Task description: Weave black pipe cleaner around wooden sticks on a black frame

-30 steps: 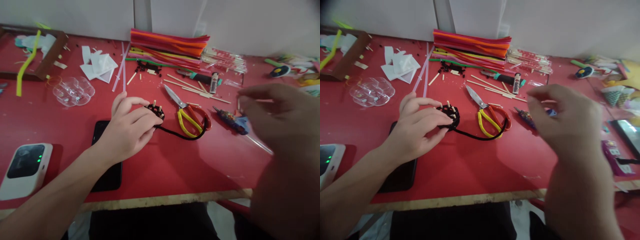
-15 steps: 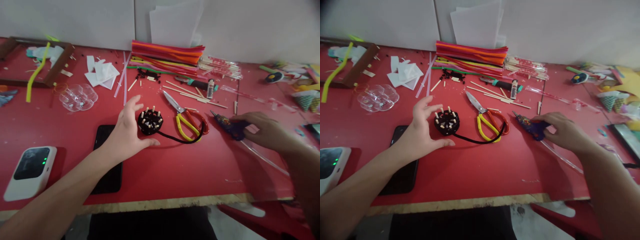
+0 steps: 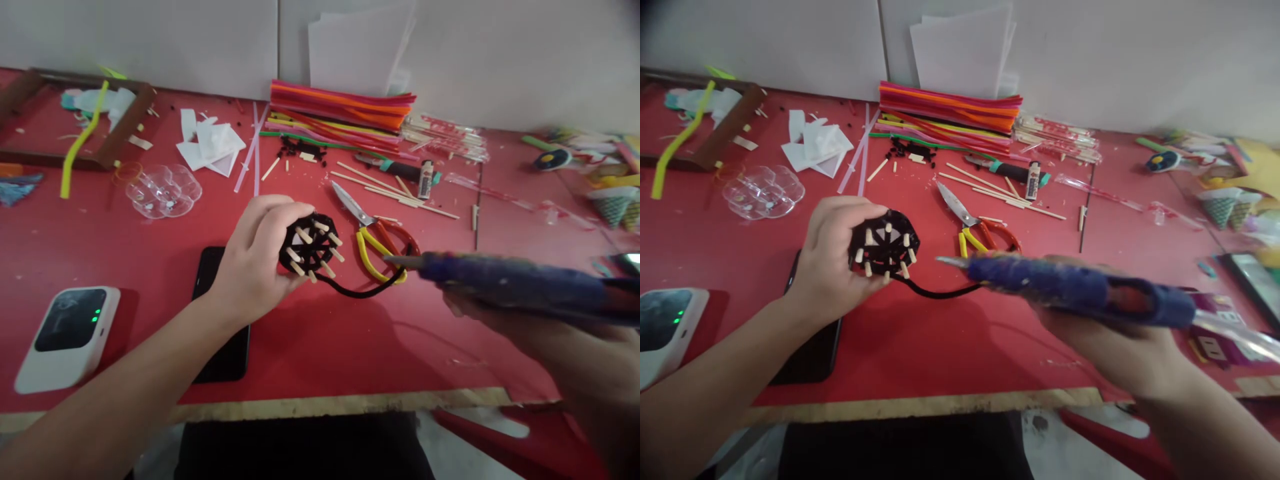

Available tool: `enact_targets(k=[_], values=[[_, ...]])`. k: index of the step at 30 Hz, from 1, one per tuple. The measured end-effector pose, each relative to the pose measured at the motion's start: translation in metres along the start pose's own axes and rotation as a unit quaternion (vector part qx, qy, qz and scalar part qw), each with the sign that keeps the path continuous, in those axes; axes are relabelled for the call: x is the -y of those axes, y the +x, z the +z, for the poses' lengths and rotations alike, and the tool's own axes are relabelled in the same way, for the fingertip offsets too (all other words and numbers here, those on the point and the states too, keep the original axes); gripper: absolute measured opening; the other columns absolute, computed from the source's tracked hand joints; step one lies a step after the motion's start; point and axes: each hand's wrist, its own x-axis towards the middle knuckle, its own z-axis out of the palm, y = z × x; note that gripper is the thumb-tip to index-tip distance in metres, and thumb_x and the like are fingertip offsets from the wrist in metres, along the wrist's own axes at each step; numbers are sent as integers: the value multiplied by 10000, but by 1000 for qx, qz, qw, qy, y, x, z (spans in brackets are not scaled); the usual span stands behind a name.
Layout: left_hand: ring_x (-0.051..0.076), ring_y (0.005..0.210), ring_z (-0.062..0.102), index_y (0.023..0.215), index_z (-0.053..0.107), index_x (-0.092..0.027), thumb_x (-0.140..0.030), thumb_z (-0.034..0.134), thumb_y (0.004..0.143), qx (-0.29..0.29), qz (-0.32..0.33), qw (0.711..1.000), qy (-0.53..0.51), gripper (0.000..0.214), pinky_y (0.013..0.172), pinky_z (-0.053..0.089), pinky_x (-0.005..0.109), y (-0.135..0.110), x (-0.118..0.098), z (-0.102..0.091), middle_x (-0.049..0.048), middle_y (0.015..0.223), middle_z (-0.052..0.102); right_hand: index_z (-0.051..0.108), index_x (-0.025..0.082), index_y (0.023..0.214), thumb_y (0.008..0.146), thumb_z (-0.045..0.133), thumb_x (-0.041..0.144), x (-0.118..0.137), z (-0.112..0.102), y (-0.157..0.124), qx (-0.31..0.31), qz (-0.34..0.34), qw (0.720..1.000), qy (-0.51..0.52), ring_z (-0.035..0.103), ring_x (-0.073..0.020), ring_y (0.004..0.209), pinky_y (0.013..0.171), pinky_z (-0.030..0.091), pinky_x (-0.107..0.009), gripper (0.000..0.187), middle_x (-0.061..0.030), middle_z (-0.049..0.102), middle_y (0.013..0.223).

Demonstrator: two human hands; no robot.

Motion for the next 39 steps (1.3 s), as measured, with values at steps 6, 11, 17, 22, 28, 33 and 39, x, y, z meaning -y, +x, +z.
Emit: enact_targets(k=[6,11,17,22,28,33,39], values=[[272,1122,668,1358,561,-281,-265,729,896,-19,40,998,36,492,977,574,430,3,-2,-2,88,1213,642,696,287,997,814,634,155,40,10,-21,119,-38,992,-35,564,-138,447,440,496,-288,234,13,679,668],[278,1134,655,1392,547,-299,-258,737,886,-9,49,999,21,542,960,583,433,2,-2,-2,93,1238,633,669,253,1009,793,670,237,31,14,-16,122,-151,976,-99,588,-125,477,420,477,-255,216,-6,677,719],[291,1138,666,1397,545,-322,-257,753,875,8,44,999,12,565,930,603,436,1,-3,-3,100,1246,634,626,260,951,789,611,222,36,18,-10,115,-173,971,-117,534,-121,464,423,454,-257,167,18,625,659],[291,1152,677,1382,558,-303,-295,751,904,3,61,998,19,515,965,571,452,2,-5,-5,101,1224,646,577,259,936,801,597,219,43,17,-5,133,-192,962,-141,508,-127,473,422,434,-256,142,24,586,633],[292,1123,659,1381,576,-272,-304,799,873,-5,74,997,-5,555,937,557,482,3,-3,-3,117,1223,628,540,297,946,850,570,251,42,16,-6,165,-155,962,-150,503,-149,514,496,439,-284,110,39,548,667],[298,1113,657,1398,567,-322,-280,780,867,-4,64,998,-9,573,930,563,492,2,-2,-2,101,1232,627,498,284,877,853,548,258,40,17,-11,151,-151,963,-162,474,-146,513,514,428,-297,61,38,517,672],[287,1058,645,1335,606,-287,-311,792,836,-43,42,998,9,533,924,564,470,2,-3,-2,90,1166,609,575,257,1140,951,543,309,41,19,-16,115,-190,957,-184,642,-150,624,554,500,-288,198,-10,696,847]])
